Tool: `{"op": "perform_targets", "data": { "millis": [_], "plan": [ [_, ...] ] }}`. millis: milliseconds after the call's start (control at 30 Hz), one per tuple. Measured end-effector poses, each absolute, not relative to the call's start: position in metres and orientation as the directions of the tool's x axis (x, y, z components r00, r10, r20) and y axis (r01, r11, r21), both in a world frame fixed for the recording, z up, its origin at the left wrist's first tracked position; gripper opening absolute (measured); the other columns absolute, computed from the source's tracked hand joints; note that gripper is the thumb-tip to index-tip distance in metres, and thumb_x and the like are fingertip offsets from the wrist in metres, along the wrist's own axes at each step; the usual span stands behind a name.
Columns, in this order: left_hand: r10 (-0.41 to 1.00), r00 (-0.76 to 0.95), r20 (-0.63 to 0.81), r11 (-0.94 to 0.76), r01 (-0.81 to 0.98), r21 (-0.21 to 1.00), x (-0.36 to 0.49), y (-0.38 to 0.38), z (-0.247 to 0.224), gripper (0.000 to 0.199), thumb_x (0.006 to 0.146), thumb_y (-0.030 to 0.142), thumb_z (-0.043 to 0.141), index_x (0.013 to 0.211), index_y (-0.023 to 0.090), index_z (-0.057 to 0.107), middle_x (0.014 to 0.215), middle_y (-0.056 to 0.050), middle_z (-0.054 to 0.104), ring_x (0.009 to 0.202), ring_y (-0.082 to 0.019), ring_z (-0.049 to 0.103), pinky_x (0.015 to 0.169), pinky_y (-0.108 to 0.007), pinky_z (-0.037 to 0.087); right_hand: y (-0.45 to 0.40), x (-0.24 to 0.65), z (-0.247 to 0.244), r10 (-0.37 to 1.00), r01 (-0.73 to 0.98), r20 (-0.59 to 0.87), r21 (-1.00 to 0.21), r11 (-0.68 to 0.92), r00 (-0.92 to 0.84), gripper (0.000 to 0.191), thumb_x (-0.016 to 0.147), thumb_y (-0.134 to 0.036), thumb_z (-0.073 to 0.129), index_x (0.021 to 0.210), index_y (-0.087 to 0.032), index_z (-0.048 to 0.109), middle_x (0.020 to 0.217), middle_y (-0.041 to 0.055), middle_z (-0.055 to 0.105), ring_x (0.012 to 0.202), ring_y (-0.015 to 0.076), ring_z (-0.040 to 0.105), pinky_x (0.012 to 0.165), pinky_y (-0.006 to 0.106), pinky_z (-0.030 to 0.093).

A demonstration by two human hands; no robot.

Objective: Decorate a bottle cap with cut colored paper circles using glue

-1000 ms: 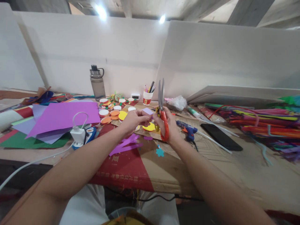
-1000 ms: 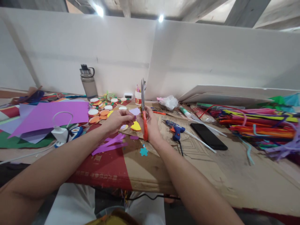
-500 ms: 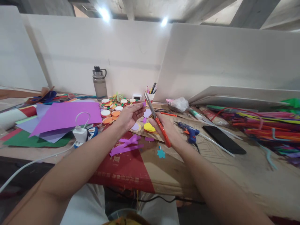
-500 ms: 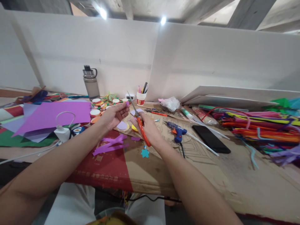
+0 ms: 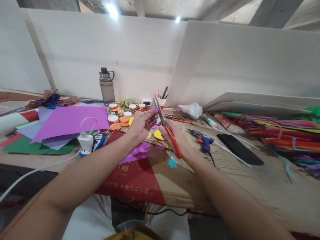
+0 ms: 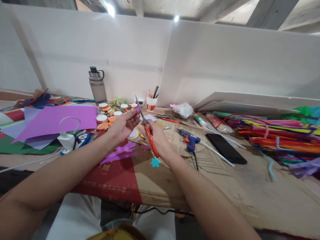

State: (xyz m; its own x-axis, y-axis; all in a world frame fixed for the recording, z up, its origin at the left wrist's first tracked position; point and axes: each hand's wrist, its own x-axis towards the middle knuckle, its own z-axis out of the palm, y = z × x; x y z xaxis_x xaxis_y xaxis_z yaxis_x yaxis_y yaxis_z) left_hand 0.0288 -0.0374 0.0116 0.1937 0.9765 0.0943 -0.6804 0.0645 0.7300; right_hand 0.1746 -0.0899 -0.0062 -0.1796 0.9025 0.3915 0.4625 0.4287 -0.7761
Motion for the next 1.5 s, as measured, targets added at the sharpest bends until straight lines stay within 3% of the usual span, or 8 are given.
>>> {"op": "perform_targets", "data": {
  "millis": [567, 1233, 1500],
  "plan": [
    [0.987, 0.153, 0.047, 0.071, -0.681, 0.729, 0.0321, -0.0382, 0.0105, 0.014, 0.08, 0.009, 0.063, 0.069, 0.014, 0.069, 0.066, 0.0, 0.068, 0.062, -0.005, 0.062, 0.064, -0.017, 0.05, -0.0887, 0.1721, -0.0069, 0.892, 0.482, 0.421, -0.755, 0.445, -0.164, 0.031, 0.088, -0.052, 0.052, 0.096, -0.022, 0.057, 0.076, 0.0007, 0.057, 0.064, 0.0142, 0.048, 0.056, 0.027, 0.04],
    [0.988, 0.152, 0.031, 0.088, -0.715, 0.693, 0.0344, -0.0413, 0.0116, 0.014, 0.079, 0.007, 0.063, 0.067, 0.012, 0.068, 0.063, -0.001, 0.067, 0.059, -0.007, 0.062, 0.064, -0.018, 0.049, -0.0888, 0.1697, -0.0074, 0.887, 0.477, 0.441, -0.755, 0.449, -0.137, 0.031, 0.087, -0.052, 0.053, 0.082, -0.022, 0.05, 0.071, -0.0019, 0.052, 0.062, 0.0123, 0.046, 0.056, 0.026, 0.037],
    [0.986, 0.154, 0.056, 0.07, -0.707, 0.704, 0.0331, -0.04, 0.0104, 0.013, 0.078, 0.007, 0.064, 0.067, 0.012, 0.069, 0.063, -0.002, 0.068, 0.059, -0.007, 0.063, 0.064, -0.019, 0.049, -0.0898, 0.1705, -0.0092, 0.917, 0.448, 0.378, -0.803, 0.392, -0.124, 0.034, 0.085, -0.056, 0.055, 0.081, -0.023, 0.048, 0.062, -0.0036, 0.046, 0.056, 0.0121, 0.045, 0.052, 0.025, 0.036]
  ]
}}
